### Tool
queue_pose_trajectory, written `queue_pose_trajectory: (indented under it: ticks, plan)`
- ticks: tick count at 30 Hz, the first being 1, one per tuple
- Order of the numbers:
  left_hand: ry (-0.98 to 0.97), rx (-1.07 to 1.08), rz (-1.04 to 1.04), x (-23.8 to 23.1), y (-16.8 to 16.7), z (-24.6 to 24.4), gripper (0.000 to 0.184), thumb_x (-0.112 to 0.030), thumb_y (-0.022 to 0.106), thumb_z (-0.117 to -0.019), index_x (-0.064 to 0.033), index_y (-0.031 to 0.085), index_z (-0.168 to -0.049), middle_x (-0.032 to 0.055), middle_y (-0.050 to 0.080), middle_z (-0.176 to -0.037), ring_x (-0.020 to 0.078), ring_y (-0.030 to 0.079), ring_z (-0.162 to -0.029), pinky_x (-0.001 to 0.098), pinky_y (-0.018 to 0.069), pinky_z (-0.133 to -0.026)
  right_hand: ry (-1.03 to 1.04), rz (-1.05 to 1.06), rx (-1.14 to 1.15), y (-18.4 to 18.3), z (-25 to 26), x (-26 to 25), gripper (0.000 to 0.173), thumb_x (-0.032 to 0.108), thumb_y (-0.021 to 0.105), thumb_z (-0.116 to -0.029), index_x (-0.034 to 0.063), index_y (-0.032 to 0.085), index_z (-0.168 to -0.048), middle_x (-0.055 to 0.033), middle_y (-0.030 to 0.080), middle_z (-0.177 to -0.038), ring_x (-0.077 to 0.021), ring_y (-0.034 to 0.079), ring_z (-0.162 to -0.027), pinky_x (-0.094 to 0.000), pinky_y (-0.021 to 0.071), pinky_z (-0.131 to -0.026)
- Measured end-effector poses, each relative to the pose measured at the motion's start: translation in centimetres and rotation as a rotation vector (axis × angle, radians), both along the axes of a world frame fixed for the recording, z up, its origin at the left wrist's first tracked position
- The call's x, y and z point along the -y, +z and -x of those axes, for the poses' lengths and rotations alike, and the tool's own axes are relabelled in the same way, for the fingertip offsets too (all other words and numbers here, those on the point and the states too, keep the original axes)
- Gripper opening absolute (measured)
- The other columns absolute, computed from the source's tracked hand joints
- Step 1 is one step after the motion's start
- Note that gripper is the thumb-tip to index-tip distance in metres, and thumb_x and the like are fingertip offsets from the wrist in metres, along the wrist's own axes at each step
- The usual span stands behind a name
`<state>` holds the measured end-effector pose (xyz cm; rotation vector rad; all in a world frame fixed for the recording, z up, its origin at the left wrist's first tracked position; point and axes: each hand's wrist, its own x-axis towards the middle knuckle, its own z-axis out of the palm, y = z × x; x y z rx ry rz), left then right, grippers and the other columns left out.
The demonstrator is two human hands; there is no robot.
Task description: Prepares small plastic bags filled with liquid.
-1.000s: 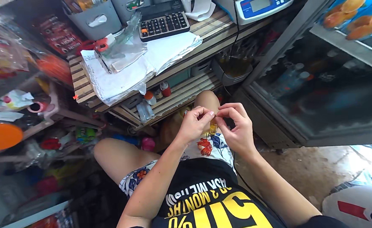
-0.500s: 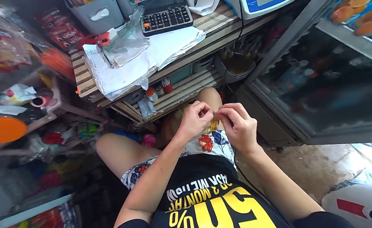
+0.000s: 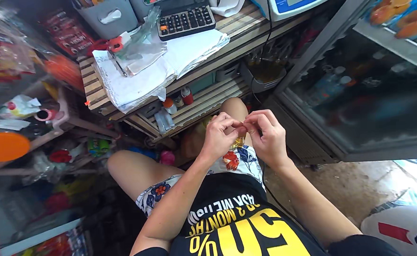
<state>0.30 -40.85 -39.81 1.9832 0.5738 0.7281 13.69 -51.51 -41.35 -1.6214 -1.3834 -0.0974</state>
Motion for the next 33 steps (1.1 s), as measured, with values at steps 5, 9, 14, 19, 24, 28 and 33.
queue_pose_trajectory:
  ticks: [5, 9, 14, 19, 24, 28, 33]
  plan:
    - [0.046, -0.01, -0.01, 0.5, 0.1, -0.2, 0.007, -0.013, 0.083, -0.0837, -0.0109, 0.079, -0.088, 0.0005, 0.066, -0.093, 0.016, 0.058, -0.096, 0.034, 0.0461, -0.087, -0.058, -0.031, 0.115, 0.2, -0.2, -0.4, 0.017, 0.012, 0.053, -0.1033, 0.0029, 0.067, -0.102, -0.0093, 0.066, -0.089, -0.0216, 0.062, -0.079, -0.035, 0.0507, -0.066]
    - [0.028, -0.003, -0.065, 0.8, 0.3, -0.4, 0.006, -0.016, 0.082, -0.0844, -0.0115, 0.078, -0.086, -0.0007, 0.065, -0.09, 0.0163, 0.056, -0.096, 0.0344, 0.0446, -0.087, -0.064, -0.129, 0.202, 1.1, -0.2, -0.5, 0.014, 0.008, 0.055, -0.1011, 0.0013, 0.068, -0.099, -0.0109, 0.068, -0.09, -0.0213, 0.065, -0.081, -0.0323, 0.0534, -0.071]
    - [-0.019, -0.029, -0.054, 1.2, 0.6, -0.7, 0.005, -0.013, 0.08, -0.0864, -0.0094, 0.078, -0.089, 0.0014, 0.064, -0.091, 0.014, 0.059, -0.092, 0.0303, 0.0488, -0.083, 0.046, -0.161, -0.073, -0.1, 0.1, -0.3, 0.012, 0.01, 0.053, -0.1038, 0.0019, 0.061, -0.106, -0.0091, 0.064, -0.102, -0.0164, 0.063, -0.099, -0.0327, 0.0546, -0.089]
    - [0.045, 0.15, -0.042, 1.9, 0.1, -1.4, 0.008, -0.003, 0.072, -0.0923, -0.0018, 0.075, -0.099, 0.0072, 0.073, -0.096, 0.0104, 0.07, -0.085, 0.026, 0.0602, -0.076, 0.25, -0.021, -0.574, -2.4, 0.4, 0.7, 0.039, 0.029, 0.034, -0.1122, 0.0034, 0.051, -0.136, -0.0027, 0.063, -0.126, -0.0069, 0.061, -0.116, -0.029, 0.0517, -0.101]
    - [0.075, 0.163, -0.153, 1.6, 0.5, -1.2, 0.013, -0.014, 0.067, -0.0977, -0.0083, 0.078, -0.094, 0.0029, 0.066, -0.099, 0.0123, 0.061, -0.098, 0.0299, 0.0508, -0.088, 0.216, -0.103, -0.638, -2.8, 0.9, 0.5, 0.023, 0.012, 0.05, -0.1055, 0.0004, 0.069, -0.113, -0.001, 0.072, -0.104, -0.0051, 0.067, -0.099, -0.027, 0.0561, -0.092]
    - [0.011, 0.235, 0.007, 0.4, 1.4, -1.1, 0.012, -0.012, 0.066, -0.0984, -0.0091, 0.077, -0.093, 0.0016, 0.067, -0.109, 0.0149, 0.058, -0.111, 0.0324, 0.0479, -0.098, 0.287, -0.196, -0.645, -2.1, 0.5, -1.0, 0.022, 0.015, 0.058, -0.1022, 0.0059, 0.077, -0.107, -0.0031, 0.075, -0.112, -0.0156, 0.064, -0.119, -0.0454, 0.0403, -0.116]
    - [0.006, 0.321, -0.031, -1.2, 2.3, -1.7, 0.016, -0.014, 0.062, -0.1011, -0.0084, 0.069, -0.088, 0.0009, 0.064, -0.101, 0.013, 0.058, -0.106, 0.0316, 0.0473, -0.097, 0.299, -0.256, -0.564, -1.3, 0.6, -3.7, 0.021, 0.02, 0.059, -0.0997, 0.0106, 0.078, -0.097, 0.0011, 0.076, -0.103, -0.0133, 0.064, -0.119, -0.0503, 0.0301, -0.122]
